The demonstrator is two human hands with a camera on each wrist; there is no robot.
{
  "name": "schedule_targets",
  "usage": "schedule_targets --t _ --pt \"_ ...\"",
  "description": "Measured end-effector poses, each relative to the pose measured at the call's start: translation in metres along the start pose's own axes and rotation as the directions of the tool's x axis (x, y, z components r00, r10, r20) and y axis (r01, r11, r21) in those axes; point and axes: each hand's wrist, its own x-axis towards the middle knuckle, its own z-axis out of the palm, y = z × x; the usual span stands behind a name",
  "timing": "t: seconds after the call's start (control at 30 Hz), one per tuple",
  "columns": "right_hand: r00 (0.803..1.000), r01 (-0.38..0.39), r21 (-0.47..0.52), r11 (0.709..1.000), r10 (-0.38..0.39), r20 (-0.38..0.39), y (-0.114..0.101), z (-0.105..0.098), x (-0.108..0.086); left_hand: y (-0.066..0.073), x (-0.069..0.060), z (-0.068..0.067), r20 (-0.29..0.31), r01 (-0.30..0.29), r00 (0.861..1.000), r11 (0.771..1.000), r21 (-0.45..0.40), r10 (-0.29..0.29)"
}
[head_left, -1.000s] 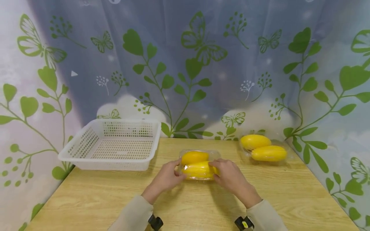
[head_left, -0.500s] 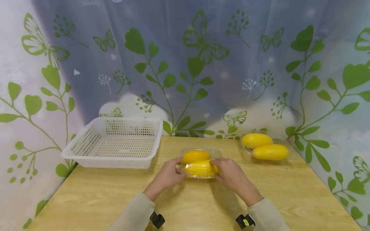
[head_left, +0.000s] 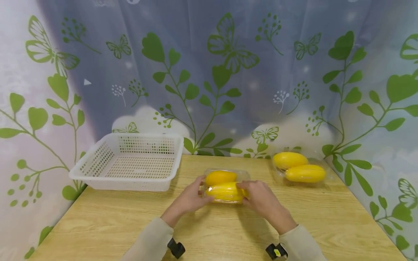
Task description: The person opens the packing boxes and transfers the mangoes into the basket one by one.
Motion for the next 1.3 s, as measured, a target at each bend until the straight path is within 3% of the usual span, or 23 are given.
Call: schedule_targets --t 0.2,0.6,0.97,1.1,1.3 --pt "0.999 -0.020 0.009 1.000 0.019 0.031 0.000 0.000 0.001 -0.003 0.001 0.000 0.035 -0.012 0.999 0.998 -0.060 0.014" --pt "0.999 0.000 0.005 1.000 0.000 0.043 0.003 0.000 0.002 0.000 0.001 0.000 0.014 -0.012 1.000 0.999 -0.035 0.012" --pt "0.997 -0.027 -0.007 1.000 0.028 0.073 0.005 -0.002 0.000 -0.004 0.003 0.000 0.019 0.066 0.998 0.992 -0.112 -0.064" --pt "0.993 -0.077 0.067 0.995 0.070 0.094 0.007 -0.002 0.000 -0.003 0.004 0.001 0.012 0.067 0.998 0.991 -0.114 -0.067" --pt "0.993 -0.071 0.151 0.986 0.055 0.104 0.011 0.005 0.000 -0.004 0.002 0.002 0.006 0.099 0.995 0.990 -0.098 -0.099"
